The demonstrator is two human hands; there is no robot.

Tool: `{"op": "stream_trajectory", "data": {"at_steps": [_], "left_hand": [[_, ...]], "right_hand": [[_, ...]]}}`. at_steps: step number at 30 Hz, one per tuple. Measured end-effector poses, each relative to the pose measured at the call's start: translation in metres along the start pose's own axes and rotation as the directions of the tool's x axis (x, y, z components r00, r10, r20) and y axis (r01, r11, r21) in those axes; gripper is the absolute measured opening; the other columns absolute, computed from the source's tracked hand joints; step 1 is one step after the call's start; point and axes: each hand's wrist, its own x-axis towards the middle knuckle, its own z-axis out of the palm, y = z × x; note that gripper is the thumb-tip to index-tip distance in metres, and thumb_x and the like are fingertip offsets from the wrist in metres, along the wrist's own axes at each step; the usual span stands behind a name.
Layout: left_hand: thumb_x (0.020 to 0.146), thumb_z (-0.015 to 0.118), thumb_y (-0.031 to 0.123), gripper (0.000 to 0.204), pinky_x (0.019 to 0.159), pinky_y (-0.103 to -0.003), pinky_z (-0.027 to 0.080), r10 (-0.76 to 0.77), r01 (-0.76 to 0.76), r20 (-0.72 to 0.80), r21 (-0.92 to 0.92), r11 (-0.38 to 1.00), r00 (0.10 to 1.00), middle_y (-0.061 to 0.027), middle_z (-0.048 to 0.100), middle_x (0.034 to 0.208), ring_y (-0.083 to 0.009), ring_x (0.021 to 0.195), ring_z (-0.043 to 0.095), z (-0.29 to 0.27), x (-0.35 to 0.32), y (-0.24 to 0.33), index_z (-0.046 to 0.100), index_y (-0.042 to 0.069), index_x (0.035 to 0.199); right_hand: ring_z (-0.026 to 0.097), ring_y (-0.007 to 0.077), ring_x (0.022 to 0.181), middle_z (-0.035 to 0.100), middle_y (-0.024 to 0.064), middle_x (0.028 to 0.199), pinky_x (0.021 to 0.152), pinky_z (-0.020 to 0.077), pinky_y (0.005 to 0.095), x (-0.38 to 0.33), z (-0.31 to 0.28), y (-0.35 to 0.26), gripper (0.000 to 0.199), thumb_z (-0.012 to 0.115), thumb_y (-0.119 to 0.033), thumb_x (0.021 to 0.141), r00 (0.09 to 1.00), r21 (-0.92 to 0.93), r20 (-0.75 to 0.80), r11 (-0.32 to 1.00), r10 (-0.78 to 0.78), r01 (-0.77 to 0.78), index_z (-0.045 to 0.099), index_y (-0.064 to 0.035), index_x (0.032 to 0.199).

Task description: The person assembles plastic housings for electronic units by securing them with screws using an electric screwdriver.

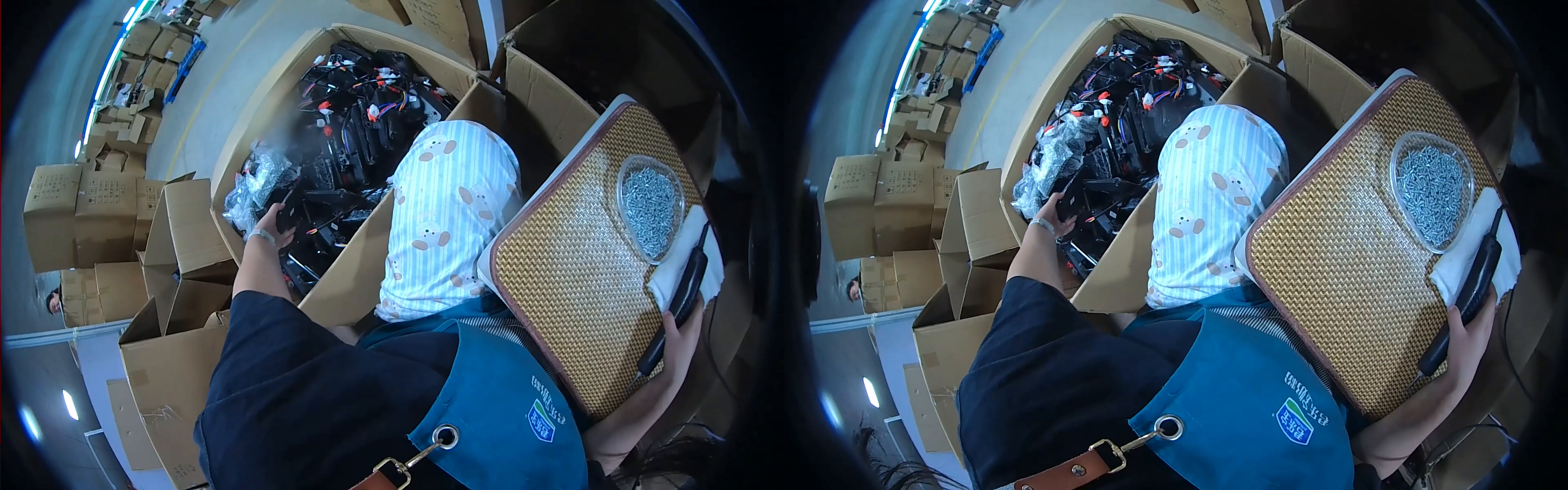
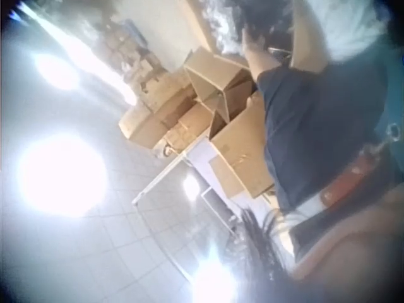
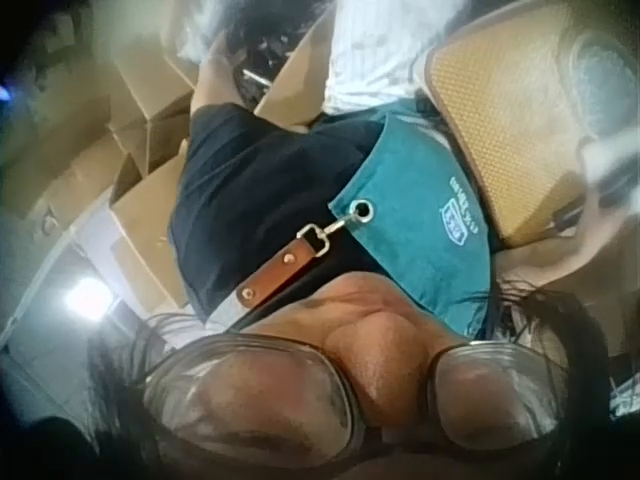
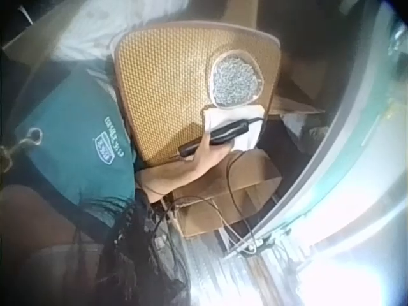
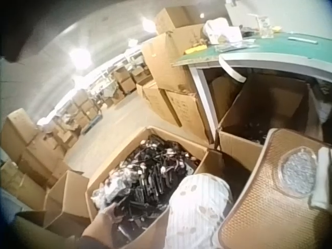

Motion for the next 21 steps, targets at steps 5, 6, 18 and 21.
{"op": "stream_trajectory", "data": {"at_steps": [5,6,18,21], "left_hand": [[0.073,0.068,0.048,0.043,0.082,-0.036,0.042,-0.014,0.020,-0.071,0.085,0.996,0.997,-0.0058,0.063,0.094,-0.0255,0.094,0.058,-0.040,-0.006,0.001,0.060,0.014,0.099],[0.073,0.069,0.047,0.045,0.084,-0.038,0.043,-0.046,0.058,-0.101,0.119,0.991,0.994,-0.0079,0.064,0.095,-0.0283,0.095,0.059,-0.041,-0.012,0.001,0.062,0.012,0.101],[0.083,0.062,0.032,0.056,0.099,-0.042,0.043,0.617,-0.647,0.612,0.734,-0.208,0.496,-0.0294,0.052,0.124,-0.0407,0.118,0.050,0.302,-0.101,0.039,0.053,-0.009,0.120],[0.079,0.069,0.044,0.076,0.101,-0.045,0.041,0.600,-0.563,0.406,0.821,0.091,0.689,-0.0287,0.044,0.132,-0.0455,0.125,0.043,0.326,-0.055,0.044,0.044,-0.008,0.128]], "right_hand": [[0.045,0.0325,0.125,0.046,0.0224,0.133,0.106,0.0318,0.0359,0.000,-0.001,-0.005,0.070,0.065,-0.007,0.077,1.000,-0.043,-0.005,0.999,0.008,-0.008,0.034,0.0027,0.139],[0.045,0.0325,0.125,0.046,0.0224,0.133,0.106,0.0318,0.0359,0.001,-0.002,-0.004,0.070,0.065,-0.007,0.077,1.000,-0.040,-0.007,0.999,0.001,-0.001,0.034,0.0027,0.139],[0.051,0.0357,0.116,0.052,0.0238,0.124,0.100,0.0375,0.0377,-0.002,-0.005,-0.014,0.069,0.068,-0.008,0.073,1.000,-0.014,-0.005,1.000,-0.022,0.022,0.038,0.0052,0.134],[0.051,0.0366,0.115,0.052,0.0231,0.124,0.099,0.0383,0.0389,0.000,-0.001,-0.035,0.071,0.069,-0.010,0.070,1.000,-0.062,-0.007,0.998,-0.025,0.025,0.040,0.0044,0.133]]}}
